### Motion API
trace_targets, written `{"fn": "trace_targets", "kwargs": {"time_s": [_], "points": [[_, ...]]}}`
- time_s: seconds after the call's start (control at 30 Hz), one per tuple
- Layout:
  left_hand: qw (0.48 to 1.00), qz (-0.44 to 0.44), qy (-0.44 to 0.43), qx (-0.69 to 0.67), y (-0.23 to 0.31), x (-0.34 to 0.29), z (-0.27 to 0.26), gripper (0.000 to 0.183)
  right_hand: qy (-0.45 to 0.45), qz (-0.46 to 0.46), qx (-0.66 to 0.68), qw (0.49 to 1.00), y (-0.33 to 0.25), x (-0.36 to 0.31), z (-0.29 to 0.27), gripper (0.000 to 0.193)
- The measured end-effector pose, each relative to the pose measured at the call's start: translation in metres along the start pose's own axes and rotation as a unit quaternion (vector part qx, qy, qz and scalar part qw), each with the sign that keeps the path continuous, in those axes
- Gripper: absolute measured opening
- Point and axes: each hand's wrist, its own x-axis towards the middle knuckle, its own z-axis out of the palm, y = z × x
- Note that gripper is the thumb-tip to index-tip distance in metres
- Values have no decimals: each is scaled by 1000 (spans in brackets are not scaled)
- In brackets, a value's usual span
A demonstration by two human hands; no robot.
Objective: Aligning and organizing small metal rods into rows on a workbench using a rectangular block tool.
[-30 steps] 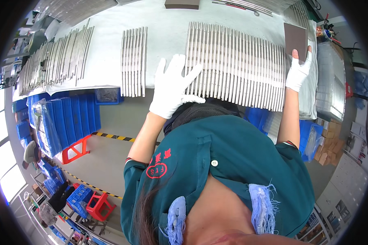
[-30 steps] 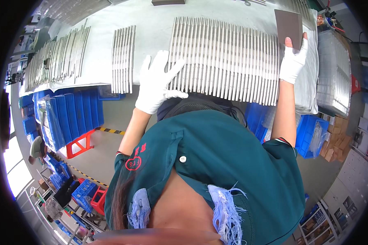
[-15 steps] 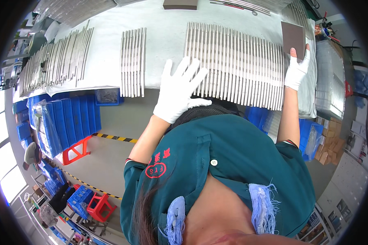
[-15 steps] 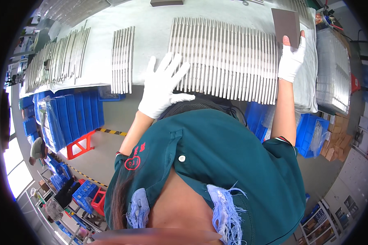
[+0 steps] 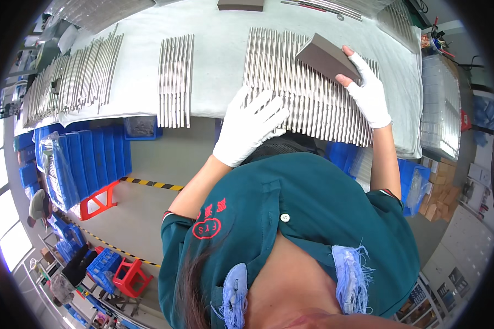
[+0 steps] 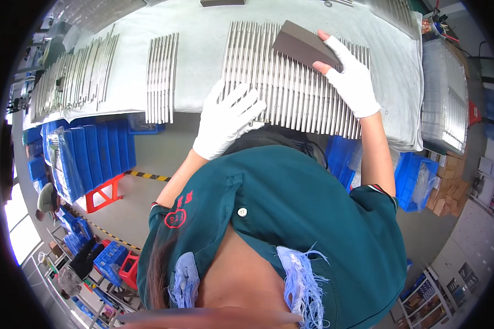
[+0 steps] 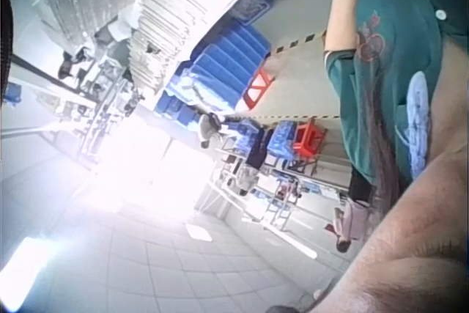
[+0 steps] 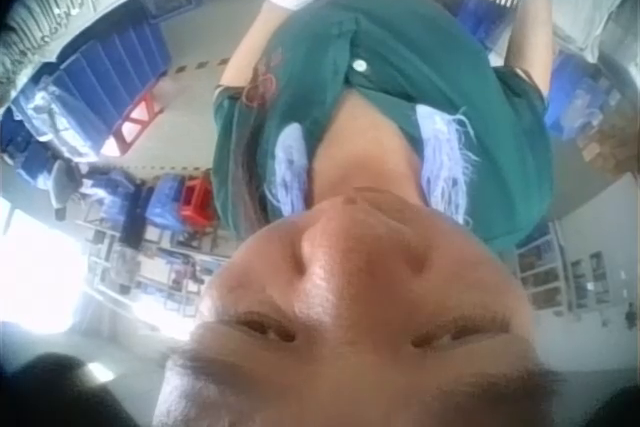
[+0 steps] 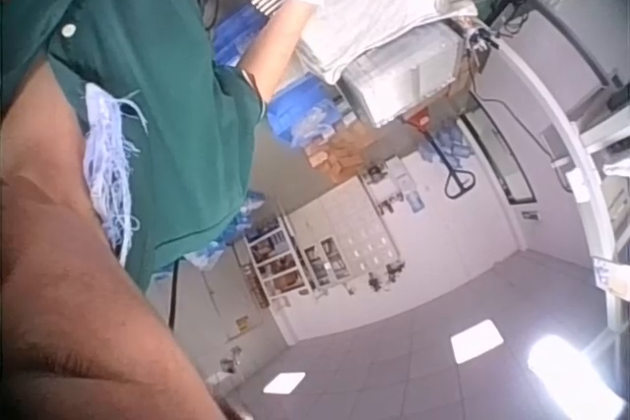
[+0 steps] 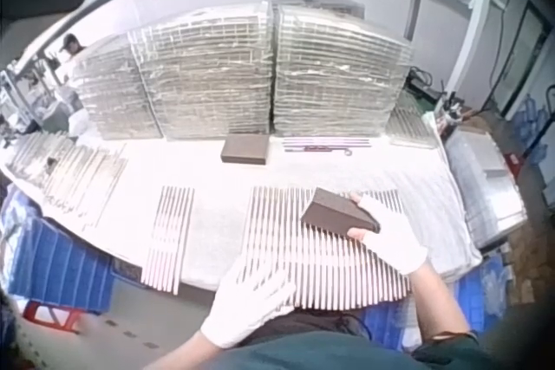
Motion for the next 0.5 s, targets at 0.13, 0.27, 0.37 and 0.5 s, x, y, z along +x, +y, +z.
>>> {"fn": "trace_targets", "kwargs": {"time_s": [0.13, 0.27, 0.37, 0.5], "points": [[999, 12, -15, -50, 5, -3, -6, 39, -54, 6, 1, 999, -12, 5, 3, 59], [991, -20, -75, -112, 15, 8, -24, 41, -163, -58, -29, 984, -31, 22, 8, 54], [992, 6, 32, -123, 16, 4, -10, 41, -212, -96, -14, 972, -49, 35, 30, 53], [990, -9, 20, -139, 16, 4, -12, 41, -242, -48, 68, 967, -33, 49, 10, 54]]}}
